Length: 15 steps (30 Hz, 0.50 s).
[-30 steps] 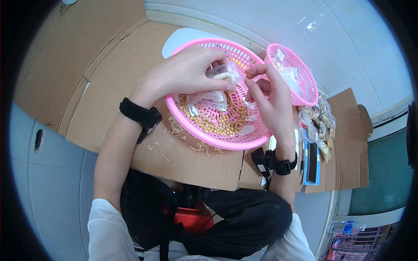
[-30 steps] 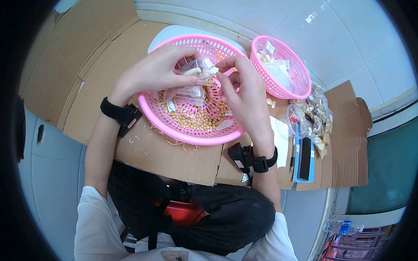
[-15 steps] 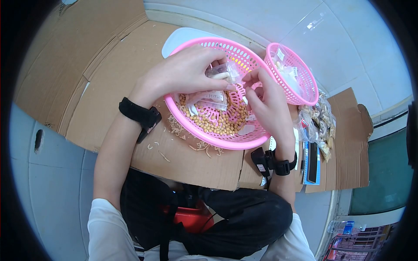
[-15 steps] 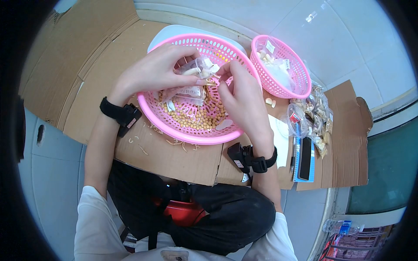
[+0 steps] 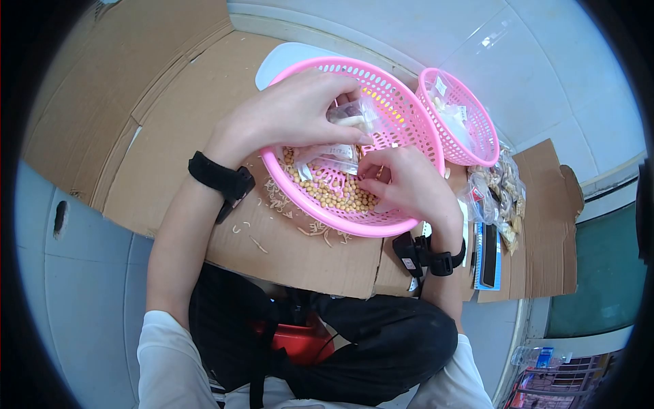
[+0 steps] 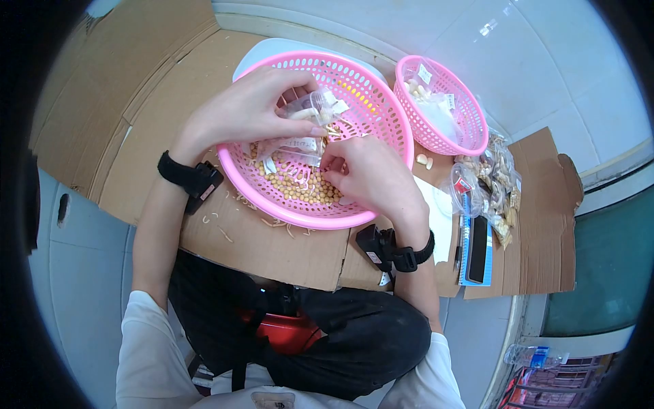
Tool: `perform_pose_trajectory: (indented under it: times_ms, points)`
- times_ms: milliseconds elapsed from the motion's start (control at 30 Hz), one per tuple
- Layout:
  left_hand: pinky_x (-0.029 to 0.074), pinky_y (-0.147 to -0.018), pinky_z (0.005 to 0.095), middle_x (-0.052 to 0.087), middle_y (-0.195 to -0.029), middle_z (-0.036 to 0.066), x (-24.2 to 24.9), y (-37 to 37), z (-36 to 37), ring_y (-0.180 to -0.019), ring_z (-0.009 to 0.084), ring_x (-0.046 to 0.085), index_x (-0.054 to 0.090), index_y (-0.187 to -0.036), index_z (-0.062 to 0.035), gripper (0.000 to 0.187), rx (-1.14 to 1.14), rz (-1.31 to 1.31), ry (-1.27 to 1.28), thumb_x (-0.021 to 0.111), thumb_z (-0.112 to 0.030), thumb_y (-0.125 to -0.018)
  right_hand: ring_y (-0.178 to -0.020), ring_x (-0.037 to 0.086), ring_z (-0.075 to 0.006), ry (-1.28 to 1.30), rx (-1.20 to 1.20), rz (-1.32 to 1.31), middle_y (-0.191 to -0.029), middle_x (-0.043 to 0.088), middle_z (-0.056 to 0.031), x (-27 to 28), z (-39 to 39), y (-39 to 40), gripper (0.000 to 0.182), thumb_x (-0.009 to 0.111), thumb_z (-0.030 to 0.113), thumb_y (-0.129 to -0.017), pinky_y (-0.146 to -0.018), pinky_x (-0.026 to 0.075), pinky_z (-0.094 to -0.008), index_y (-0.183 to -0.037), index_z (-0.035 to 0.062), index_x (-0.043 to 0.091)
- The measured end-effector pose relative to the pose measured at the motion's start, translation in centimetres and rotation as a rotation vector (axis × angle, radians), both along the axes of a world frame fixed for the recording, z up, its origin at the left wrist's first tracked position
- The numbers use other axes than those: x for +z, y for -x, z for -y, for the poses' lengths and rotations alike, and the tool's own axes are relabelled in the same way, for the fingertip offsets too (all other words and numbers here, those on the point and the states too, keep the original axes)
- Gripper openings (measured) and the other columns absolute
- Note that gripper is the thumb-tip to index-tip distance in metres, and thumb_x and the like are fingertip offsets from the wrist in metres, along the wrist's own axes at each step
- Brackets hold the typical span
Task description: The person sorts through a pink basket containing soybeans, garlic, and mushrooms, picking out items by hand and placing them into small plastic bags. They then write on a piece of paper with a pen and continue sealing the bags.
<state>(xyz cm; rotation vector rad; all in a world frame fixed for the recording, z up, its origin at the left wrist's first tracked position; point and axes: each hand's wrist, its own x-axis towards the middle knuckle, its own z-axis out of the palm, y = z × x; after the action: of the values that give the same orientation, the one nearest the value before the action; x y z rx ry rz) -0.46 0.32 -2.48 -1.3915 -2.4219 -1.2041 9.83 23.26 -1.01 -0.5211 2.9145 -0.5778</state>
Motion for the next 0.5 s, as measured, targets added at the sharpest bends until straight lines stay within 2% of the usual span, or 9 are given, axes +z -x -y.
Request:
perform_pose_trajectory:
  times_ms: [67,133,367,500]
  points:
    - [0.058,-0.082,0.039,0.075,-0.101,0.018,0.06,0.03,0.01,-0.092,0.0281,0.073,0.067,-0.119,0.0024,0.052,-0.023,0.018,0.007,0.086,-0.036,-0.089,-0.076,0.077,-0.0237,-0.003,0.01,-0.01,-0.084,0.078,-0.0141,0.13,0.17,-0.04,0.018,0.079,0.008,-0.087,-0.073,0.06,-0.0373,-0.101,-0.0014,0.077]
    - [0.058,-0.082,0.0385,0.074,-0.101,0.018,0.08,-0.09,0.02,-0.092,0.0274,0.073,0.067,-0.119,0.0021,0.052,-0.015,0.002,0.005,0.086,-0.036,-0.089,-0.083,0.077,-0.0326,0.007,-0.026,0.054,-0.088,0.078,-0.0177,0.6,0.48,-0.13,0.018,0.073,0.007,-0.085,-0.08,0.059,-0.0431,-0.101,0.0002,0.079]
    - [0.054,-0.075,0.0353,0.066,-0.093,0.011,0.01,0.01,-0.01,-0.083,0.0231,0.063,0.065,-0.111,-0.0001,0.05,-0.028,-0.009,-0.016,0.087,-0.039,-0.088,-0.083,0.077,-0.0333,-0.003,-0.01,0.071,-0.087,0.078,-0.0183,0.63,0.6,-0.21,0.015,0.072,0.006,-0.085,-0.08,0.059,-0.0438,-0.096,-0.0006,0.078]
    - [0.051,-0.072,0.0357,0.064,-0.091,0.012,-0.06,-0.02,-0.01,-0.082,0.0226,0.06,0.062,-0.108,-0.0006,0.05,0.0,-0.045,-0.017,0.086,-0.04,-0.088,-0.084,0.076,-0.0343,-0.005,-0.022,0.086,-0.088,0.077,-0.0192,0.7,0.64,-0.14,0.014,0.071,0.007,-0.087,-0.08,0.059,-0.0449,-0.096,-0.0024,0.076]
